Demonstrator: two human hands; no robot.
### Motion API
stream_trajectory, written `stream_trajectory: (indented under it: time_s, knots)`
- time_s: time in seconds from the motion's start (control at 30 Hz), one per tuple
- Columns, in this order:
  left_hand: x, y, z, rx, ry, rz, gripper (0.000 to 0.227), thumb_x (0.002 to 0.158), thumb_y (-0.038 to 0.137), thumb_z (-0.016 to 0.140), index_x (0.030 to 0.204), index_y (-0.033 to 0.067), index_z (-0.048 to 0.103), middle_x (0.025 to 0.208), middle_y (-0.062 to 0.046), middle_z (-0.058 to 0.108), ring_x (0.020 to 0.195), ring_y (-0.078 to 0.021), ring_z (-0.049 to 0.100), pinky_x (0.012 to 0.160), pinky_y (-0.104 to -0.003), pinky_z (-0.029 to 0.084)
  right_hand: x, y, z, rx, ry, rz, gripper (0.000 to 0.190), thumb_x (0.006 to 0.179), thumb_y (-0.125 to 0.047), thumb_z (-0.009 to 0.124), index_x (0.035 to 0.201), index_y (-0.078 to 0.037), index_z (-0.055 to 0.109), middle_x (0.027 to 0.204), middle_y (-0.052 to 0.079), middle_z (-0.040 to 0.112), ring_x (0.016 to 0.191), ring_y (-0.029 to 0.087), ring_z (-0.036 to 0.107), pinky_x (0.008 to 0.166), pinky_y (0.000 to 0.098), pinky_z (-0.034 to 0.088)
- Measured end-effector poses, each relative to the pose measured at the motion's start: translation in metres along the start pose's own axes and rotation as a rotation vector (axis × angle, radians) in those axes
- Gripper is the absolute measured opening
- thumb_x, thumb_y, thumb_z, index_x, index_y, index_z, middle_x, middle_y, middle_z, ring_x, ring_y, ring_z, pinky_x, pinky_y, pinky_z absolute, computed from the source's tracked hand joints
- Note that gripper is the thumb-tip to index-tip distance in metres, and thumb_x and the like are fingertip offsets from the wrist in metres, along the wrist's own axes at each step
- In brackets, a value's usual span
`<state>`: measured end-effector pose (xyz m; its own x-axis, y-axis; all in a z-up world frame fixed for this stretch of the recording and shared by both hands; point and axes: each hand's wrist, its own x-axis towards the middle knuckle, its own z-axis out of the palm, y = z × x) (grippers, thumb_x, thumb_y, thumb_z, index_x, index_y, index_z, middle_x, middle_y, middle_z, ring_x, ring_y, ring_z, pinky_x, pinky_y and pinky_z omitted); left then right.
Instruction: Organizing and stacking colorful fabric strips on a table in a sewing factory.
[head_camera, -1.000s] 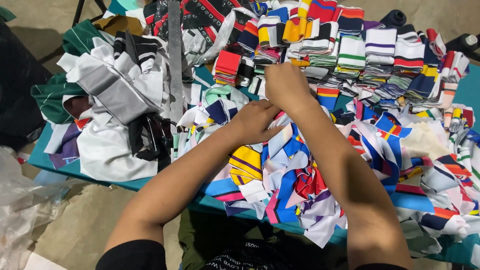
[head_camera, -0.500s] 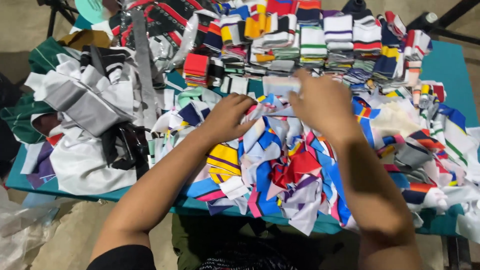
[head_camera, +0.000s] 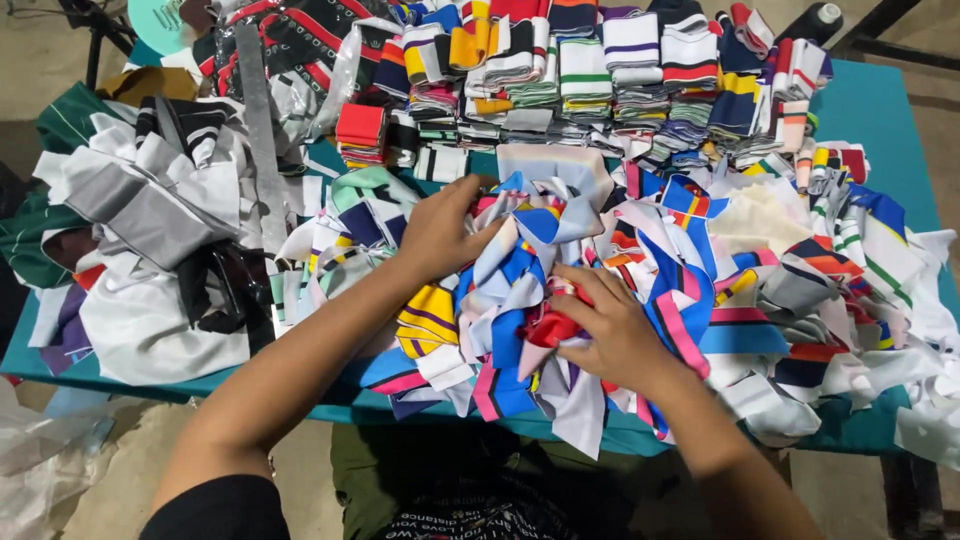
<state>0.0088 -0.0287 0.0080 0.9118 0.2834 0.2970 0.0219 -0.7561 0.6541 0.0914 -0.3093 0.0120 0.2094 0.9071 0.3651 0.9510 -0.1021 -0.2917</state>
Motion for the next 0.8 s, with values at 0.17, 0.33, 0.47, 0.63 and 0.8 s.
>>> stream_trajectory:
  time_s: [0.17, 0.33, 0.47, 0.63, 0.8]
  knots:
    - [0.009, 0.012, 0.025, -0.015, 0.08, 0.044, 0.031, 0.087, 0.034, 0.073, 0.112, 0.0153, 0.067, 0.09, -0.009, 0.07, 0.088, -0.0361, 0.071, 0.075, -0.047, 0.057, -0.008, 0.03, 0.008, 0.025, 0.382, -0.002, 0.022, 0.077, -0.021, 0.082, 0.098, -0.017, 0.076, 0.109, 0.008, 0.066, 0.095, 0.03, 0.066, 0.087, 0.0398, 0.055]
    - [0.021, 0.048, 0.035, -0.193, 0.195, 0.1, 0.024, 0.09, 0.034, 0.072, 0.103, 0.014, 0.069, 0.084, -0.01, 0.069, 0.086, -0.0359, 0.071, 0.073, -0.043, 0.057, 0.004, 0.051, -0.054, -0.076, 0.579, 0.227, 0.024, 0.082, 0.005, 0.071, 0.098, -0.012, 0.078, 0.091, 0.009, 0.055, 0.083, 0.039, 0.061, 0.083, 0.0421, 0.052]
    - [0.017, 0.061, 0.039, -0.039, 0.015, 0.06, 0.034, 0.091, 0.034, 0.067, 0.111, 0.0079, 0.07, 0.093, -0.017, 0.072, 0.089, -0.0415, 0.072, 0.072, -0.052, 0.057, 0.013, 0.076, -0.043, -0.081, 0.448, 0.174, 0.041, 0.068, 0.006, 0.077, 0.108, 0.0, 0.069, 0.111, 0.02, 0.062, 0.108, 0.047, 0.063, 0.094, 0.0514, 0.049]
    - [0.015, 0.056, 0.022, 0.084, 0.035, 0.126, 0.045, 0.094, 0.037, 0.067, 0.124, 0.004, 0.068, 0.106, -0.02, 0.067, 0.102, -0.041, 0.066, 0.086, -0.049, 0.052, 0.009, 0.077, -0.021, -0.223, 0.237, 0.207, 0.047, 0.07, -0.01, 0.087, 0.111, 0.0, 0.067, 0.117, 0.02, 0.065, 0.113, 0.042, 0.063, 0.095, 0.0509, 0.05]
    - [-0.011, 0.071, 0.006, 0.087, 0.066, 0.52, 0.082, 0.093, 0.071, 0.056, 0.155, 0.0187, 0.046, 0.157, -0.017, 0.046, 0.147, -0.0431, 0.041, 0.113, -0.056, 0.037, 0.035, 0.022, -0.081, 0.268, 0.228, 0.22, 0.082, 0.07, -0.002, 0.079, 0.147, 0.0, 0.052, 0.156, 0.033, 0.042, 0.144, 0.057, 0.036, 0.118, 0.0625, 0.03]
